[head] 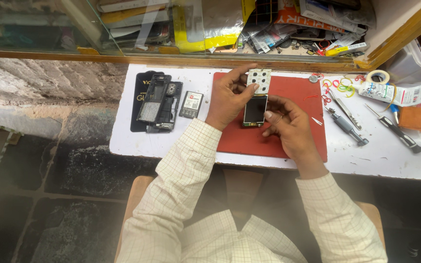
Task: The person disassembles a mobile phone, removes the back cover and battery, and cleans the motherboard with a toothbrush and liquid. They then use a heat gun on the board.
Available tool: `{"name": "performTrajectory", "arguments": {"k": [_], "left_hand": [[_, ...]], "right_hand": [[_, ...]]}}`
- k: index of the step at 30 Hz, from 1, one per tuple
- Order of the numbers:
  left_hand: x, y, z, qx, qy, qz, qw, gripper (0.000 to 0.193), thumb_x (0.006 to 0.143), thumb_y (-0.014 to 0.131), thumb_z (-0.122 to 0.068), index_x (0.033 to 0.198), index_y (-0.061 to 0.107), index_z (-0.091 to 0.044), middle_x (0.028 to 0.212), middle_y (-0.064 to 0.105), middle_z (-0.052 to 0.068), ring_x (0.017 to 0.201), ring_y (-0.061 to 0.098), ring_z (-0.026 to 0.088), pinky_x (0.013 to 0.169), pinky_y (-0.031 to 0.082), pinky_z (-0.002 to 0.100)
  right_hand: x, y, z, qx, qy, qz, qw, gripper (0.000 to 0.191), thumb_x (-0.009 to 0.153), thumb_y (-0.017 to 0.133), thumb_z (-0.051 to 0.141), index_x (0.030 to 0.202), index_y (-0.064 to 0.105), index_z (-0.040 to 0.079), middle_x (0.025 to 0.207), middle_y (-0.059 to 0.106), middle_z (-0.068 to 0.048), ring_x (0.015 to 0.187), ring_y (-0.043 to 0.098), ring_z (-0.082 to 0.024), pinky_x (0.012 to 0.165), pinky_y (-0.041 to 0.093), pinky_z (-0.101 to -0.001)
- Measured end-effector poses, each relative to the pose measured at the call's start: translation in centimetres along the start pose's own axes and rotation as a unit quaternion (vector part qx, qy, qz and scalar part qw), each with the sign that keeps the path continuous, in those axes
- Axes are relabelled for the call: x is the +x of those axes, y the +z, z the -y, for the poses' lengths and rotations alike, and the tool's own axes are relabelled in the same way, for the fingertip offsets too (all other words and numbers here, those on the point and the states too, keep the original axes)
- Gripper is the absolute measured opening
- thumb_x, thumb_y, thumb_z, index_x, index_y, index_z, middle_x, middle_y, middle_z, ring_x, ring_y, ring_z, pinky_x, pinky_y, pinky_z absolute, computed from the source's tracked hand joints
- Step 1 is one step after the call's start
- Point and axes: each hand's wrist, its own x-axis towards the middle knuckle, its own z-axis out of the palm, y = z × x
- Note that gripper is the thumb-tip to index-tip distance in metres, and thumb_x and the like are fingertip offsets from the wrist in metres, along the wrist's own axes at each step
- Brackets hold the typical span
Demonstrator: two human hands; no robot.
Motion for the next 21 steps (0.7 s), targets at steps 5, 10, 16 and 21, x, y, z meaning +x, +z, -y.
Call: {"name": "performTrajectory", "arguments": {"k": [5,10,16,21], "left_hand": [[-0.2,-0.3,0.0,0.013,-0.009,-0.005,1.0,0.045,0.095,0.072,0.0,0.139,0.062,-0.004,0.097,0.07,0.003,0.082,0.069,0.006,0.072,0.058,0.021],[-0.4,-0.4,0.0,0.018,-0.009,0.001,1.0,0.043,0.096,0.072,0.0,0.138,0.062,-0.004,0.1,0.072,0.004,0.083,0.07,0.007,0.074,0.059,0.021],[-0.2,-0.5,0.1,0.027,-0.008,-0.002,1.0,0.043,0.095,0.072,0.0,0.137,0.062,-0.003,0.101,0.073,0.005,0.085,0.07,0.008,0.075,0.059,0.022],[-0.2,-0.6,0.6,-0.001,-0.012,-0.01,1.0,0.045,0.094,0.073,-0.001,0.138,0.061,-0.004,0.101,0.072,0.005,0.086,0.07,0.008,0.076,0.059,0.023]], "right_hand": [[0.6,0.3,0.6,-0.076,-0.046,-0.045,0.995,0.042,0.096,0.066,0.001,0.137,0.057,-0.001,0.12,0.066,-0.009,0.098,0.07,-0.013,0.07,0.062,-0.0268],[2.1,0.4,2.2,-0.147,-0.123,-0.067,0.979,0.041,0.097,0.068,-0.002,0.137,0.06,-0.001,0.125,0.064,-0.009,0.103,0.066,-0.012,0.082,0.063,-0.0267],[4.9,0.6,2.9,-0.245,-0.169,-0.066,0.952,0.034,0.098,0.069,-0.001,0.132,0.067,-0.001,0.113,0.071,-0.006,0.096,0.068,-0.009,0.081,0.06,-0.0237],[5.9,0.9,1.6,-0.2,-0.192,-0.037,0.96,0.03,0.098,0.072,-0.002,0.128,0.07,0.0,0.103,0.071,-0.003,0.089,0.066,-0.007,0.079,0.057,-0.0215]]}}
